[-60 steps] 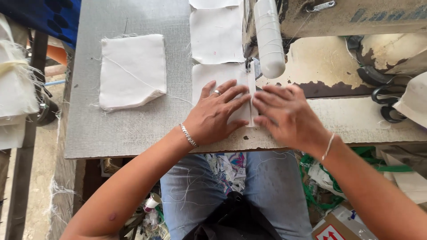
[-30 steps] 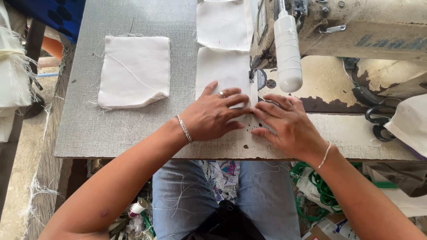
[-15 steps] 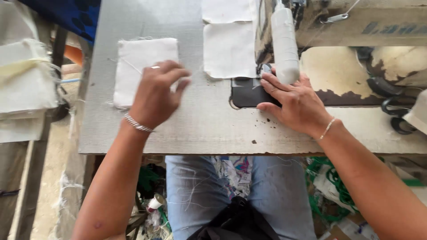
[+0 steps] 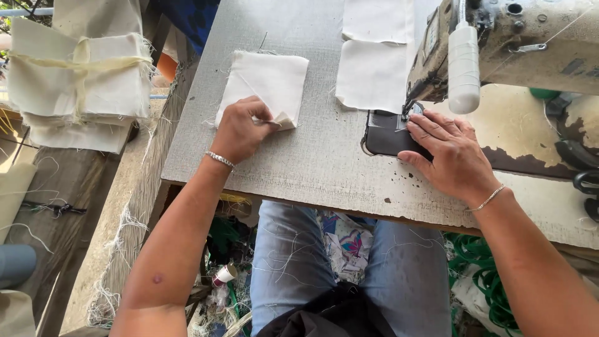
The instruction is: Folding and sewing the edges of small white fabric squares using an industrial sewing machine.
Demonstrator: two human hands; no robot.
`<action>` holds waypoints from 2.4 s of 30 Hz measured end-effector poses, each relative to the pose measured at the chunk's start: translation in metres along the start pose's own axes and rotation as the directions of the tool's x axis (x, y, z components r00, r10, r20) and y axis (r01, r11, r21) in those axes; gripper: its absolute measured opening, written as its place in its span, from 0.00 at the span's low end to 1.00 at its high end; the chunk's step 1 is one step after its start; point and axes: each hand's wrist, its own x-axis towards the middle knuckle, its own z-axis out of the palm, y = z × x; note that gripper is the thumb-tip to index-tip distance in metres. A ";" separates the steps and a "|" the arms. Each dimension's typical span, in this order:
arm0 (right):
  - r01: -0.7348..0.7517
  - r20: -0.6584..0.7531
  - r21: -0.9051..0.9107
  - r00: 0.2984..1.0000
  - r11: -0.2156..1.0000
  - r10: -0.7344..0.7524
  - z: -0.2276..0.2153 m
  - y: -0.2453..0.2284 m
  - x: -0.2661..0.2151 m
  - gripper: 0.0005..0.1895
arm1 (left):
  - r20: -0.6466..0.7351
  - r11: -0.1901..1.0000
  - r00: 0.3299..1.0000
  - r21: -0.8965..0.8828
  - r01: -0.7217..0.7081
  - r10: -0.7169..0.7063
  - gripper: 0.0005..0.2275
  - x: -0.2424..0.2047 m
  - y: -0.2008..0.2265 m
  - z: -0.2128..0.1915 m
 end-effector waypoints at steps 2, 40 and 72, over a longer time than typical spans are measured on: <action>-0.002 0.003 -0.002 1.000 1.000 0.002 -0.001 0.000 -0.001 0.32 | 0.031 0.988 0.992 -0.097 0.123 -0.120 0.13 0.005 -0.004 -0.002; 0.026 -0.171 0.187 0.985 0.982 0.007 -0.017 -0.103 -0.052 0.10 | 0.054 0.883 0.883 0.037 -0.468 0.465 0.07 -0.106 0.106 0.075; -0.056 -0.166 0.224 0.982 0.973 0.094 -0.014 -0.100 -0.060 0.08 | -0.018 0.901 0.913 0.171 -0.399 0.408 0.06 -0.117 0.106 0.076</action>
